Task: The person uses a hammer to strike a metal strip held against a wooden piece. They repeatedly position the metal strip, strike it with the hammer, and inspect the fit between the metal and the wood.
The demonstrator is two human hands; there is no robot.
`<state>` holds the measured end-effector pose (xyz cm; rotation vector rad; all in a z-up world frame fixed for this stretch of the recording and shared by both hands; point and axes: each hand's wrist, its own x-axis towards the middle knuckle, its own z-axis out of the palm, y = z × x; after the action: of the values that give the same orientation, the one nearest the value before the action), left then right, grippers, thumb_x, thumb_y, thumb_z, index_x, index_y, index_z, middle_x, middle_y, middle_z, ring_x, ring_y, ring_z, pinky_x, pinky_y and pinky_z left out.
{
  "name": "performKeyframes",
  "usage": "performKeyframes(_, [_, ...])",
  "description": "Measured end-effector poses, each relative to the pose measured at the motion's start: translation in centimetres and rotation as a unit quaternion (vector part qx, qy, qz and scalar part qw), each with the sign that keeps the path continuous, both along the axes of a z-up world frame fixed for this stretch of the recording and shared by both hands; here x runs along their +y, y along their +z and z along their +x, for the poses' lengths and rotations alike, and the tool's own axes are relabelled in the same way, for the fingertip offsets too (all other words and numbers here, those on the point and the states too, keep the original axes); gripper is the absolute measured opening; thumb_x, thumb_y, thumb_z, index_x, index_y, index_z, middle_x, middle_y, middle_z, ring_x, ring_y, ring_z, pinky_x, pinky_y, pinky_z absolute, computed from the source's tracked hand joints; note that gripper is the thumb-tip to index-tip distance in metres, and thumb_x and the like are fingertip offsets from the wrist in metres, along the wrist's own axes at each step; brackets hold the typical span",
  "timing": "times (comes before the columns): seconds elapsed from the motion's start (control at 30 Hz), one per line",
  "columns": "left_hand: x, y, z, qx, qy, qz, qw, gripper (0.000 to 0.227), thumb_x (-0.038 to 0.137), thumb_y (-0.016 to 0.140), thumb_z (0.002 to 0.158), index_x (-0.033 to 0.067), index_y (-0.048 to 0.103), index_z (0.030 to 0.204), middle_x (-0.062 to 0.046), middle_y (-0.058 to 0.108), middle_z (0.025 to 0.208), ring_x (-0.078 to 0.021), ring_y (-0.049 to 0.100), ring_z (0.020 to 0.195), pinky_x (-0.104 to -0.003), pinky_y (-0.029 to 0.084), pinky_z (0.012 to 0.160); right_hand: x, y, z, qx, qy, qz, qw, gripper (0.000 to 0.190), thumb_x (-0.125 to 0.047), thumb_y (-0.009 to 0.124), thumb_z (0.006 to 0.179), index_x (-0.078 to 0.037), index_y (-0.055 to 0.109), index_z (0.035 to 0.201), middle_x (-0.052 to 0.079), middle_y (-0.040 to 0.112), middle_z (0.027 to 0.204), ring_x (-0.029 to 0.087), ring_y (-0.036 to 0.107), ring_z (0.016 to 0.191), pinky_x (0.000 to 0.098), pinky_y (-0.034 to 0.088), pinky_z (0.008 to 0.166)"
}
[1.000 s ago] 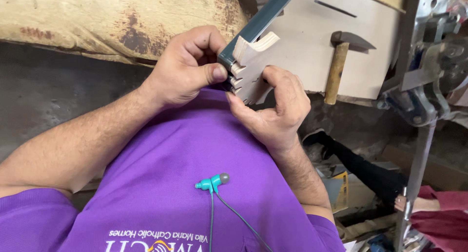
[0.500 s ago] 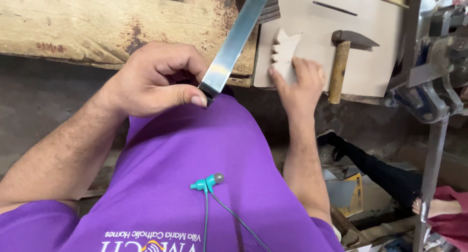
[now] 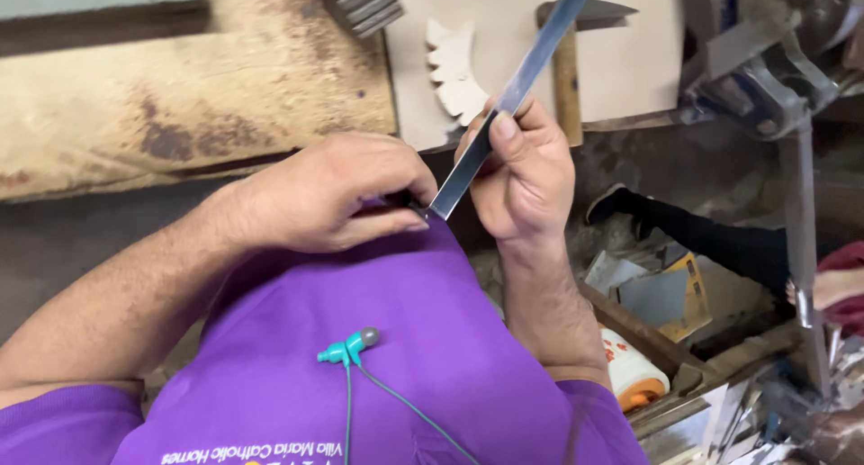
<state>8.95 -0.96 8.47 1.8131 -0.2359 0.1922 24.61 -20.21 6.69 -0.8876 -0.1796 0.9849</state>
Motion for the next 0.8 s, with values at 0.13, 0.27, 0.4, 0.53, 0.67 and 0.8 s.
performKeyframes(0.13, [-1.2, -0.4, 3.1, -0.035, 0.056, -0.001, 0.998, 0.038, 0.021, 0.087, 0.084, 0.0051, 0.066, 0.112, -0.009, 0.072, 0.101, -0.0276, 0.072, 0.093, -0.038, 0.058, 0.077, -1.6, -0.2, 3.4, -0.053, -0.015, 0.046, 0.997, 0.015, -0.011, 0.071, 0.109, 0.001, 0.063, 0.114, 0.013, 0.068, 0.090, 0.020, 0.061, 0.074, 0.0321, 0.048, 0.070])
performKeyframes(0.27, [-2.8, -0.4, 7.9, -0.083, 0.084, 0.052, 0.992, 0.032, 0.013, 0.087, 0.081, 0.0037, 0.070, 0.106, -0.010, 0.072, 0.099, -0.0296, 0.071, 0.094, -0.041, 0.057, 0.079, -2.7, -0.2, 7.7, -0.063, -0.043, 0.061, 0.995, 0.020, -0.014, 0.072, 0.106, -0.001, 0.064, 0.118, 0.012, 0.070, 0.096, 0.022, 0.065, 0.080, 0.0330, 0.052, 0.074])
performKeyframes(0.4, [-5.0, -1.1, 15.4, -0.101, 0.112, 0.133, 0.980, 0.022, 0.002, 0.081, 0.088, 0.0041, 0.068, 0.105, -0.010, 0.071, 0.102, -0.0272, 0.072, 0.100, -0.042, 0.059, 0.089, -7.7, 0.0, 13.2, -0.141, -0.092, -0.112, 0.979, 0.030, -0.021, 0.069, 0.106, 0.002, 0.066, 0.125, 0.013, 0.072, 0.101, 0.021, 0.067, 0.088, 0.0315, 0.054, 0.083])
performKeyframes(0.53, [-6.0, -2.9, 25.4, -0.141, 0.122, 0.171, 0.967, 0.022, 0.000, 0.083, 0.088, 0.0029, 0.067, 0.104, -0.012, 0.069, 0.102, -0.0333, 0.068, 0.098, -0.044, 0.055, 0.085, -19.3, 0.5, 19.3, -0.461, -0.212, -0.404, 0.761, 0.038, -0.018, 0.081, 0.096, -0.003, 0.066, 0.128, 0.011, 0.071, 0.116, 0.020, 0.070, 0.103, 0.0315, 0.057, 0.095])
performKeyframes(0.67, [-6.0, -5.4, 36.0, -0.193, 0.138, 0.238, 0.942, 0.021, -0.001, 0.083, 0.086, 0.0026, 0.068, 0.101, -0.013, 0.067, 0.100, -0.0355, 0.065, 0.097, -0.047, 0.053, 0.086, -35.4, 1.9, 24.3, -0.621, -0.199, -0.672, 0.352, 0.064, -0.028, 0.094, 0.077, -0.003, 0.066, 0.129, 0.020, 0.070, 0.123, 0.041, 0.066, 0.114, 0.0485, 0.045, 0.099])
performKeyframes(0.8, [-5.2, -8.2, 44.1, -0.222, 0.138, 0.281, 0.924, 0.020, -0.001, 0.081, 0.087, 0.0031, 0.069, 0.102, -0.013, 0.067, 0.102, -0.0346, 0.065, 0.100, -0.047, 0.053, 0.088, -45.5, 1.7, 26.0, -0.381, -0.092, -0.854, 0.341, 0.055, -0.043, 0.091, 0.077, -0.008, 0.074, 0.116, 0.020, 0.075, 0.106, 0.039, 0.070, 0.101, 0.0507, 0.050, 0.096])
